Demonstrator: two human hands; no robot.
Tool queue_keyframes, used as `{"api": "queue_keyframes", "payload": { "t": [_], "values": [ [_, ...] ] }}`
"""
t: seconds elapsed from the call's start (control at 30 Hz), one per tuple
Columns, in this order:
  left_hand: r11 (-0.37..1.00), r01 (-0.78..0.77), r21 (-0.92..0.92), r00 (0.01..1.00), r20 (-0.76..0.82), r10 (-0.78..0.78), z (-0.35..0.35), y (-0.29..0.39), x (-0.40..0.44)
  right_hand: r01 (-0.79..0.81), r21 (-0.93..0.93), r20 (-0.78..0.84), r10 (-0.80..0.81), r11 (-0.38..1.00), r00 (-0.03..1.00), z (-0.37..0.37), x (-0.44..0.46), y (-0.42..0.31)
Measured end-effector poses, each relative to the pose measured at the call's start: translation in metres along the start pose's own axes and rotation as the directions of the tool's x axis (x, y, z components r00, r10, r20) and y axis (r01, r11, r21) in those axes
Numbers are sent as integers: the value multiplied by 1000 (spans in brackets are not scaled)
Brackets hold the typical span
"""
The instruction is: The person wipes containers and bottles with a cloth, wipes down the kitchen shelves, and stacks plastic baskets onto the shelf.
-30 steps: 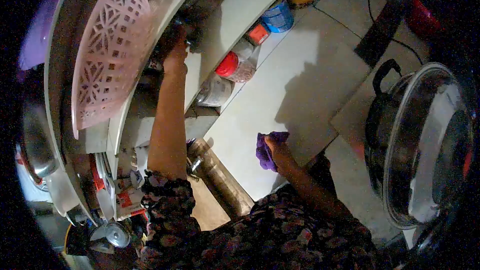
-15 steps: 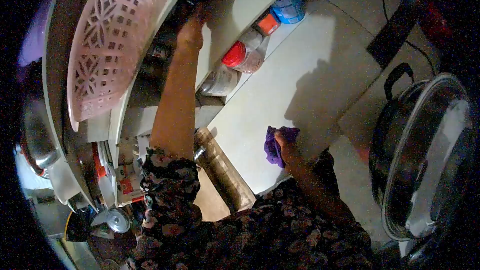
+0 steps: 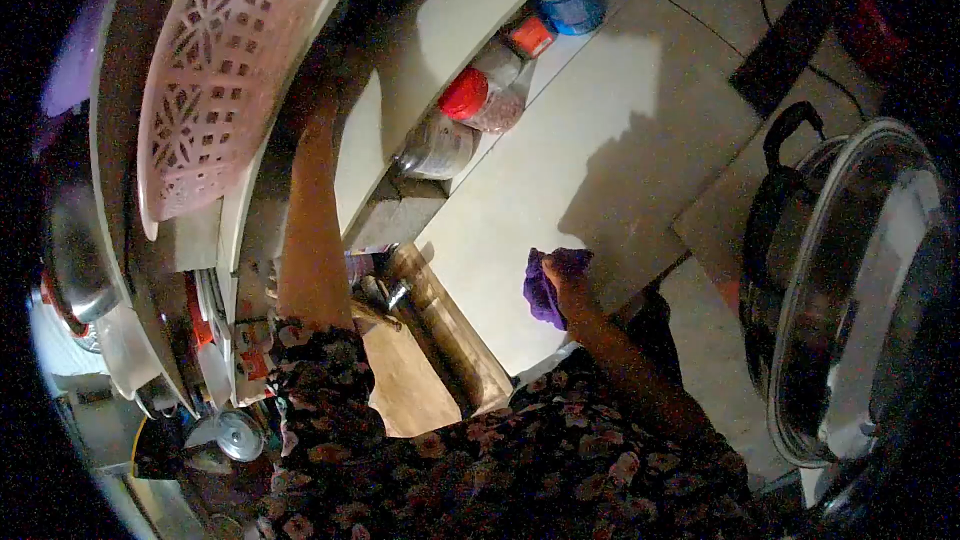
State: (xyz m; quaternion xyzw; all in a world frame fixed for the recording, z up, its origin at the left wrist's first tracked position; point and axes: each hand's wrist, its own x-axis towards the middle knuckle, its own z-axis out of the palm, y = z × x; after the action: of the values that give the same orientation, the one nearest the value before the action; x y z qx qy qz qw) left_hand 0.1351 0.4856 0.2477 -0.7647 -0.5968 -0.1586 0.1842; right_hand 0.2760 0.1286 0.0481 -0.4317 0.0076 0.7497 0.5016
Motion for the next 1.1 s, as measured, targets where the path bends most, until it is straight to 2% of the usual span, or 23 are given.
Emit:
{"api": "queue_keyframes", "payload": {
  "t": [0.03, 0.17, 0.23, 0.37, 0.47, 0.53, 0.77, 0.8, 0.83, 0.87, 0.9, 0.93, 0.97, 1.0, 1.03, 1.07, 1.1],
  "values": [
    [1000, 0, -7, 1000, -12, 0, 0, -2, 0, -1, -6, -60, 1, 1000, 998, 1, -1, -1],
    [1000, 0, -30, 999, -42, -1, 3, -3, 2, 42, -56, -71, -46, 998, 996, 8, -11, -9],
    [999, 3, -38, 1000, -27, -4, 8, -1, 8, -11, -48, -51, 9, 999, 999, 7, -11, -8],
    [999, 8, -35, 1000, -14, -8, 23, 2, 17, 3, -42, -69, -6, 999, 998, 13, -27, -20],
    [999, 15, -35, 1000, 0, -15, 35, 8, 27, 12, 48, -70, -9, 999, 998, 10, -26, -21],
    [999, 20, -38, 1000, 5, -20, 43, 13, 32, -48, -75, -61, 44, 996, 997, 8, -29, -27],
    [992, 5, -129, 999, -48, -12, 50, 31, 16, -124, -63, -92, 118, 990, 989, 2, -25, -16],
    [985, -8, -171, 997, -80, -6, 43, 31, 4, -170, -190, -136, 145, 967, 980, -3, -16, -6],
    [948, 9, -317, 995, -89, -39, 37, 34, -12, -216, -313, -180, 166, 925, 970, -7, -10, 1],
    [786, 119, -607, 985, -29, -171, 23, 38, -30, -216, -327, -174, 167, 920, 971, 0, -16, -8],
    [527, 207, -824, 959, 65, -275, -3, 47, -60, -152, -365, -36, 149, 919, 988, 11, -27, -26],
    [226, 126, -966, 978, 82, -193, -45, 65, -89, -87, -394, 102, 138, 915, 985, 21, -35, -39],
    [187, 126, -974, 978, 90, -189, -53, 60, -116, -90, -412, 104, 145, 907, 984, 28, -39, -42],
    [180, 206, -962, 973, 183, -139, -85, 65, -145, -21, -48, 285, 34, 999, 958, 36, -41, -45],
    [99, 302, -948, 949, 288, -131, -106, 61, -174, -12, 328, 407, -129, 945, 904, 45, -44, -49],
    [128, 300, -945, 946, 278, -164, -107, 49, -203, -17, 305, 416, -117, 952, 902, 62, -68, -69],
    [88, 326, -941, 935, 307, -177, -110, 37, -230, 73, 363, 492, -258, 929, 832, 85, -107, -98]
  ]
}}
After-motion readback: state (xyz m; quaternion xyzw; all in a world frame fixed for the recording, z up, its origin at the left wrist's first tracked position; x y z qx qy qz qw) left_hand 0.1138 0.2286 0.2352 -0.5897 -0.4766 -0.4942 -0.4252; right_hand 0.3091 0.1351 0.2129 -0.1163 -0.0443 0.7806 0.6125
